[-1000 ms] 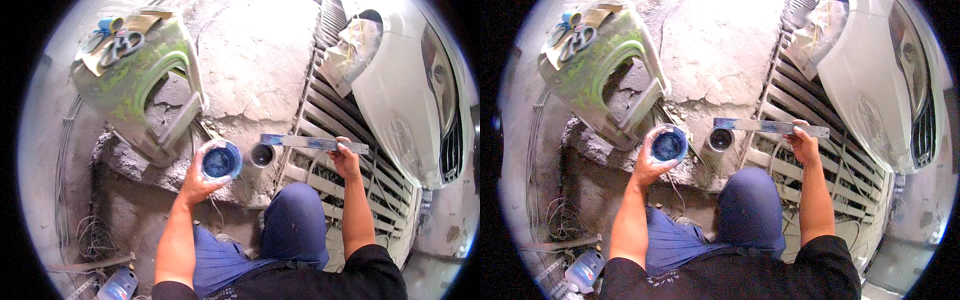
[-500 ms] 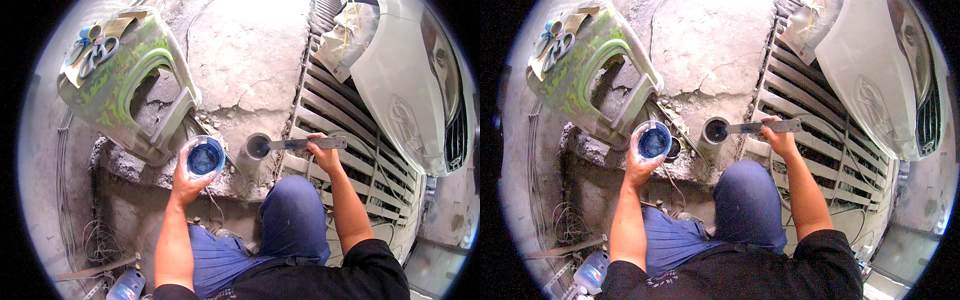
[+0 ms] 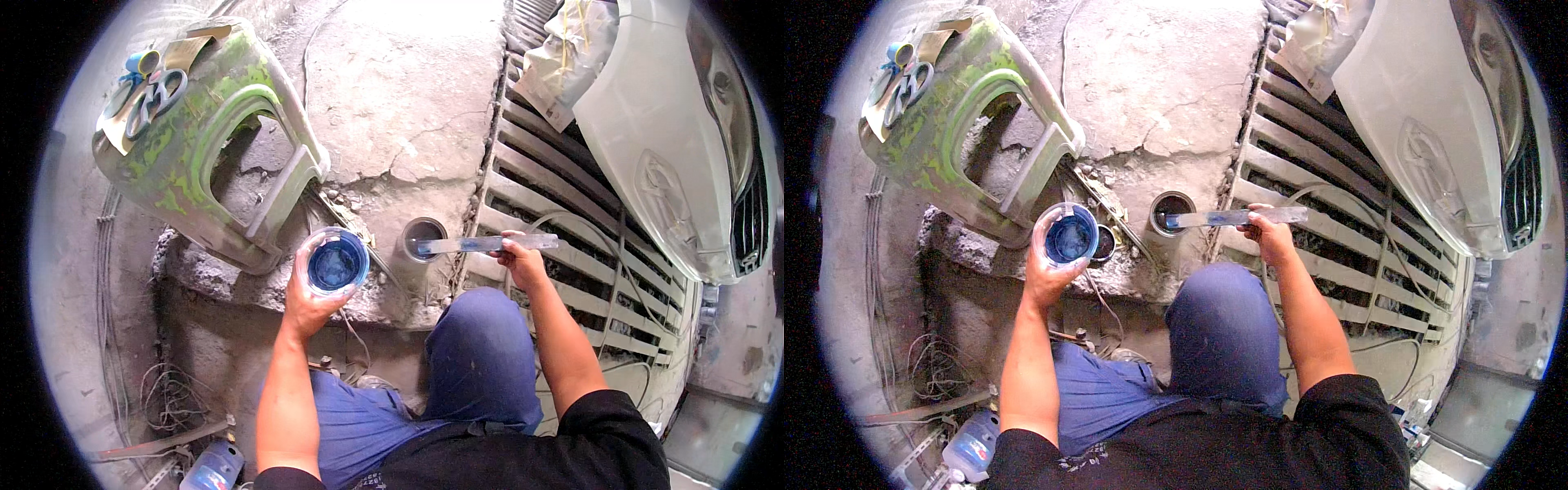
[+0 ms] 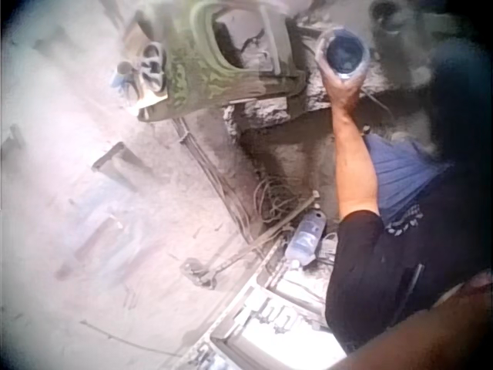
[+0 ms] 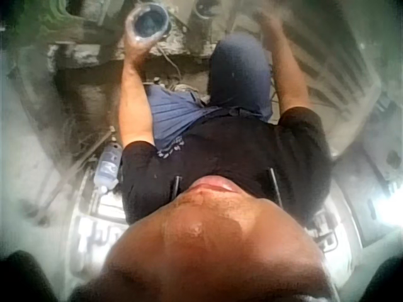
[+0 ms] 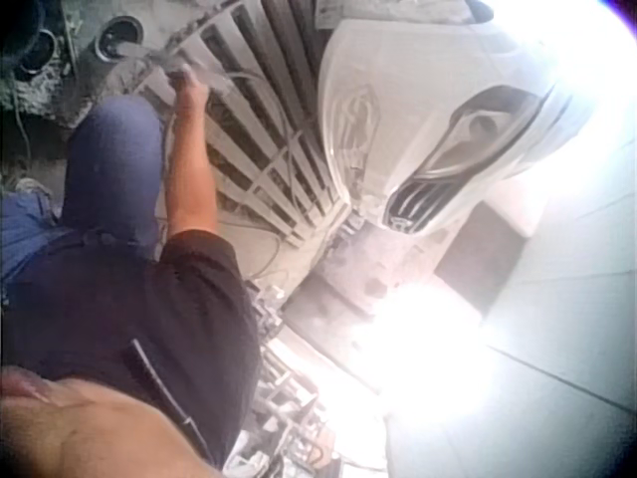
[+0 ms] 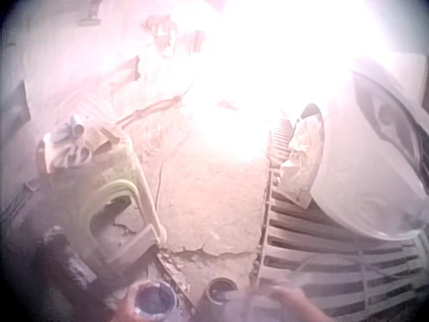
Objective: The person walks through a cluttered garage, retrieves a paint can and a metal strip, and squats to mix the paint. They then walk outside to a car and apply the mixed paint to a detached car part using the metal strip.
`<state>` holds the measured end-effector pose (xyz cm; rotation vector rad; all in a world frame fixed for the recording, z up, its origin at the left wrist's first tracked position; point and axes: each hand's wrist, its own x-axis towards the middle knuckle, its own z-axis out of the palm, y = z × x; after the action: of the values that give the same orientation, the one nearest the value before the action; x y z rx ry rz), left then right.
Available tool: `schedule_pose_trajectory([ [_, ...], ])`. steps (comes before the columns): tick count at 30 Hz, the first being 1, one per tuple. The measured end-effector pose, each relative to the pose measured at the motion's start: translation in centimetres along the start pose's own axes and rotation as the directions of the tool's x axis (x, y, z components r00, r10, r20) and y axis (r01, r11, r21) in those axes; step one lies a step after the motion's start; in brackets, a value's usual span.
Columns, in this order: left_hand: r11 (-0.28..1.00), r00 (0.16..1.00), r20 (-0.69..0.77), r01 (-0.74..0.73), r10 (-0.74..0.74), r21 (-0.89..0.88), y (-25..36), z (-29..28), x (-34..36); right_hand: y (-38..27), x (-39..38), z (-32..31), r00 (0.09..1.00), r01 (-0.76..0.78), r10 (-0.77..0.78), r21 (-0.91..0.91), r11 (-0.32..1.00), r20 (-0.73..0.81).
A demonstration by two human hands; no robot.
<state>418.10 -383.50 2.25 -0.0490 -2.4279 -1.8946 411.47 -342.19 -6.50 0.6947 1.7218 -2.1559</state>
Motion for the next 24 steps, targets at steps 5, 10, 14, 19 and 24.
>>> schedule_pose_trajectory([
  [5, 1.0, 1.0, -0.012, 0.005, -0.005, 0.03, 0.3, 0.1, -0.1, 1.7, 0.2, -3.5, 0.999, -0.033, 0.037, 0.209, 0.977, -0.013],
  [10, 0.999, 1.0, -0.004, -0.013, 0.013, 0.044, 0.4, 0.5, 0.1, 3.2, -0.1, -5.8, 0.996, -0.089, 0.094, 0.308, 0.947, -0.004],
  [14, 1.0, 1.0, 0.008, 0.014, -0.014, 0.012, -0.2, 0.6, 0.1, 3.5, -0.8, -6.6, 0.998, -0.061, 0.064, 0.353, 0.934, 0.003],
  [19, 1.0, 1.0, 0.012, 0.016, -0.016, 0.005, -0.4, 0.7, 0.1, 2.7, -1.9, -6.5, 0.999, 0.014, -0.023, 0.304, 0.952, 0.026],
  [24, 0.999, 1.0, 0.015, -0.013, 0.013, 0.032, -0.7, 0.7, 0.2, 2.7, -2.3, -6.2, 1.0, -0.011, 0.007, 0.289, 0.957, 0.016],
])
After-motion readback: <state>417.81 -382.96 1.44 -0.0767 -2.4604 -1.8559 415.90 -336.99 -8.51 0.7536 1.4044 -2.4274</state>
